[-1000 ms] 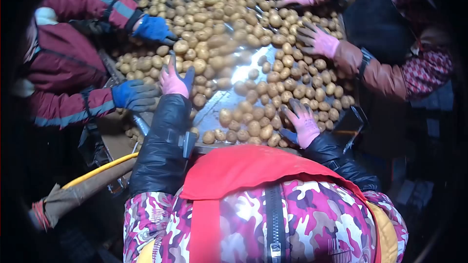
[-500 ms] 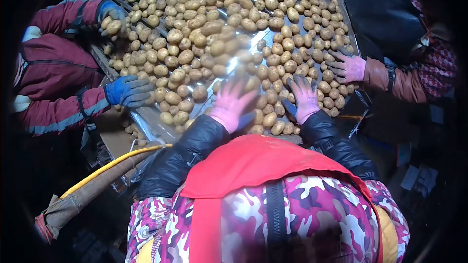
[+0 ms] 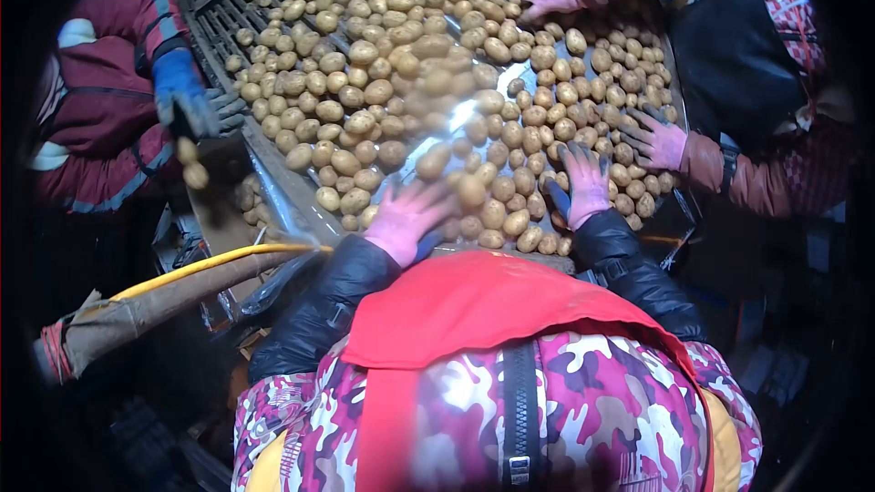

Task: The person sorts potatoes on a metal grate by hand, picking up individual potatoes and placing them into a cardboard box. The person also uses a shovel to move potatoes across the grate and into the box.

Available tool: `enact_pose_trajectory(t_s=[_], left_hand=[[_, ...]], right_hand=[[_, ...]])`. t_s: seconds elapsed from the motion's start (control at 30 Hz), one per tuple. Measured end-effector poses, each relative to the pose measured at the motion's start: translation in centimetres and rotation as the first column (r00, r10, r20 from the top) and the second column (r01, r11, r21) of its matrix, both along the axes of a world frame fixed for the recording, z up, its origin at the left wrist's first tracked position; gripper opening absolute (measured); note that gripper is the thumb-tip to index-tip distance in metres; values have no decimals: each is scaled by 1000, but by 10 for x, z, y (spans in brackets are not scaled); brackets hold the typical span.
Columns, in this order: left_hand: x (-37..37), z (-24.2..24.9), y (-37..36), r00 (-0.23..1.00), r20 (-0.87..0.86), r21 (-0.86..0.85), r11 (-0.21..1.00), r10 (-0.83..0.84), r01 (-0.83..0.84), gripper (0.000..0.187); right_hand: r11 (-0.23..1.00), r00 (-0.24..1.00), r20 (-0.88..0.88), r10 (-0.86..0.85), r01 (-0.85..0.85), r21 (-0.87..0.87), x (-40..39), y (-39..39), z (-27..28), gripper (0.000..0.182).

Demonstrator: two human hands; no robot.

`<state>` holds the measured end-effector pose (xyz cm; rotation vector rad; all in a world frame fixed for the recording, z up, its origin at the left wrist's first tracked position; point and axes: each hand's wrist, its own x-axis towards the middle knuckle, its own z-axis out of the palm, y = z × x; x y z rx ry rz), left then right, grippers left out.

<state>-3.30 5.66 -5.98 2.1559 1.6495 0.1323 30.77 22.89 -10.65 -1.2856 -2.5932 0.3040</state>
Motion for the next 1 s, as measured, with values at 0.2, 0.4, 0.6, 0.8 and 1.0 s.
enact_pose_trajectory(t_s=[0.2, 0.4, 0.6, 0.8, 1.0], left_hand=[[-37, 5, -26, 688, -196, 299, 711, 698, -636, 80], [-42, -14, -45, 678, -230, 270, 715, 698, -645, 82], [-42, -11, -43, 678, -232, 275, 716, 697, -642, 83], [-48, -2, -35, 714, -164, 282, 726, 681, -627, 80], [-47, 5, -30, 716, -146, 275, 723, 683, -634, 79]], right_hand=[[1000, 1000, -14, -7, 7, 0, 1, -1, -1, 72], [998, 999, -3, -33, 33, -57, -43, -12, 24, 75], [854, 826, -232, 514, -517, 53, -187, 20, 79, 61], [722, 722, -18, 692, -691, 37, -299, 60, 49, 68], [839, 848, 2, 530, -525, 144, -288, 129, 49, 59]])
